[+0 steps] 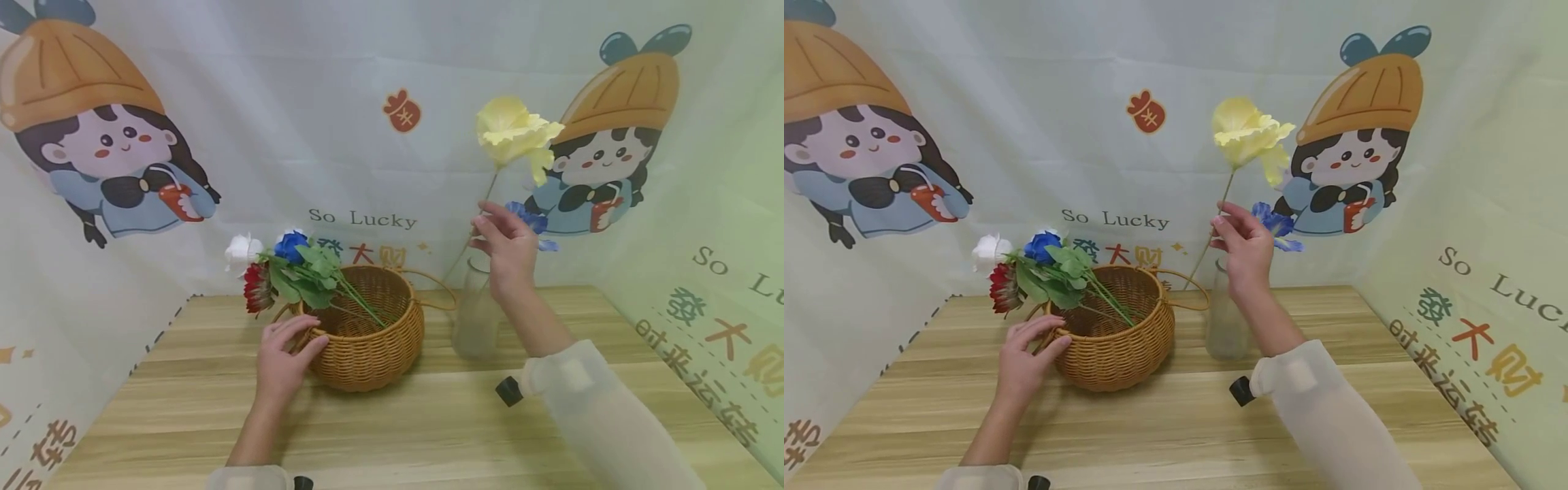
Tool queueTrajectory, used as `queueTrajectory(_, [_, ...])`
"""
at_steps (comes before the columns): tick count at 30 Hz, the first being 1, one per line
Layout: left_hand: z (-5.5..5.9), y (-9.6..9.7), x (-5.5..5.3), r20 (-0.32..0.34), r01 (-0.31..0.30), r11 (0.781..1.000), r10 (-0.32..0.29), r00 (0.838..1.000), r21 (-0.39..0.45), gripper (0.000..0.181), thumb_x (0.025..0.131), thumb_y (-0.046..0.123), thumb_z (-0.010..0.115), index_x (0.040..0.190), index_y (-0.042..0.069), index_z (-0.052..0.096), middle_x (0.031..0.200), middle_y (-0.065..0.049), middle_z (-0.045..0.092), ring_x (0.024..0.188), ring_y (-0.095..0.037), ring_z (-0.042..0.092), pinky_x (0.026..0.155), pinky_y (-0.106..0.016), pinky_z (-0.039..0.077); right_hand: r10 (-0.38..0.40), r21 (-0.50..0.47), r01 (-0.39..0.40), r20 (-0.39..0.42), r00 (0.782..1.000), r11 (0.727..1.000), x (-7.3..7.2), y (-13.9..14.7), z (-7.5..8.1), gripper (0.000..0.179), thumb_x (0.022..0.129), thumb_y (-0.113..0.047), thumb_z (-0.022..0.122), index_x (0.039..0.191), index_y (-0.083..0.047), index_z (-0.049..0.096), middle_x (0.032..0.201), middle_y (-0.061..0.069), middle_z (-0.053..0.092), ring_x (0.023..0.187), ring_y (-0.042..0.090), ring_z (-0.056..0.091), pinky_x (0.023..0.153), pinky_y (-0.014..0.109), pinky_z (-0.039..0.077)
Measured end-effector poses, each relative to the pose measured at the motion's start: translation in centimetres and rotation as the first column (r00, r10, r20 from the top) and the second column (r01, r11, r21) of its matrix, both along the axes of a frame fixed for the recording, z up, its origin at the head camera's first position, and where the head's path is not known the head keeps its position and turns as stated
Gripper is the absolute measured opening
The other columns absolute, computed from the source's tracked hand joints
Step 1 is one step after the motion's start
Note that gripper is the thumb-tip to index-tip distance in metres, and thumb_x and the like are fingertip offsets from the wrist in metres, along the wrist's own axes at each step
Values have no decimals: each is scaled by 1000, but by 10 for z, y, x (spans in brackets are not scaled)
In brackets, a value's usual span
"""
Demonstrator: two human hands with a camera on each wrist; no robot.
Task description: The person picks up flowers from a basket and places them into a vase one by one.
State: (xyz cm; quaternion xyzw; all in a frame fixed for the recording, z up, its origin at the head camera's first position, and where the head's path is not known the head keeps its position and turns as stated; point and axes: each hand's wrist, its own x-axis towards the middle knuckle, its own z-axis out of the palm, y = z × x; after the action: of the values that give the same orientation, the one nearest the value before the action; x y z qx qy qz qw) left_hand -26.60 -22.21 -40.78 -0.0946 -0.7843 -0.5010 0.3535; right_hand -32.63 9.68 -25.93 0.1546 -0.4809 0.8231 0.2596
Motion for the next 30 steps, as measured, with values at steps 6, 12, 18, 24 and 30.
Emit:
queueTrajectory(6, [1, 0, 1, 14, 1, 1000, -2, 1000, 2, 29, 74, 10, 85, 101, 10, 75, 115, -4, 68, 105, -13, 45, 91, -35, 33, -95, -2, 95, -39, 995, 995, 5, 9, 7, 16, 87, 5, 69, 101, -1, 73, 78, 4, 63, 69, 16, 62, 60, 25, 54])
queueTrajectory(12, [0, -1, 0, 11, -2, 1000, 2, 1000, -4, 29, 74, 11, 85, 101, 11, 75, 115, -4, 68, 105, -13, 45, 91, -36, 33, -159, 8, 160, -38, 987, 987, 7, 15, 13, 16, 87, -1, 72, 102, -2, 74, 80, 4, 62, 72, 17, 61, 63, 24, 53])
queueTrajectory(18, [-2, -1, -1, 14, -3, 1000, 3, 1000, -8, 30, 73, 11, 85, 102, 9, 74, 116, -6, 68, 105, -15, 45, 91, -37, 32, -215, -8, 215, -54, 975, 977, 6, 22, 17, 15, 86, -1, 73, 100, -4, 75, 79, 3, 64, 71, 15, 59, 64, 25, 52])
queueTrajectory(24, [-1, 0, 0, 13, 6, 1000, -6, 1000, -12, 30, 74, 12, 85, 102, 9, 74, 116, -7, 68, 105, -15, 45, 91, -37, 33, -243, -44, 241, -48, 969, 969, 7, 29, 22, 17, 87, -3, 72, 104, -2, 73, 85, 7, 64, 76, 18, 59, 66, 25, 52])
queueTrajectory(30, [0, 0, 0, 19, 2, 1000, -2, 1000, -4, 30, 74, 10, 85, 102, 8, 74, 116, -4, 68, 105, -13, 45, 90, -34, 32, -267, 59, 267, -7, 964, 962, 1, 33, 17, 15, 87, 0, 70, 100, -7, 75, 83, 4, 64, 74, 15, 58, 66, 24, 52])
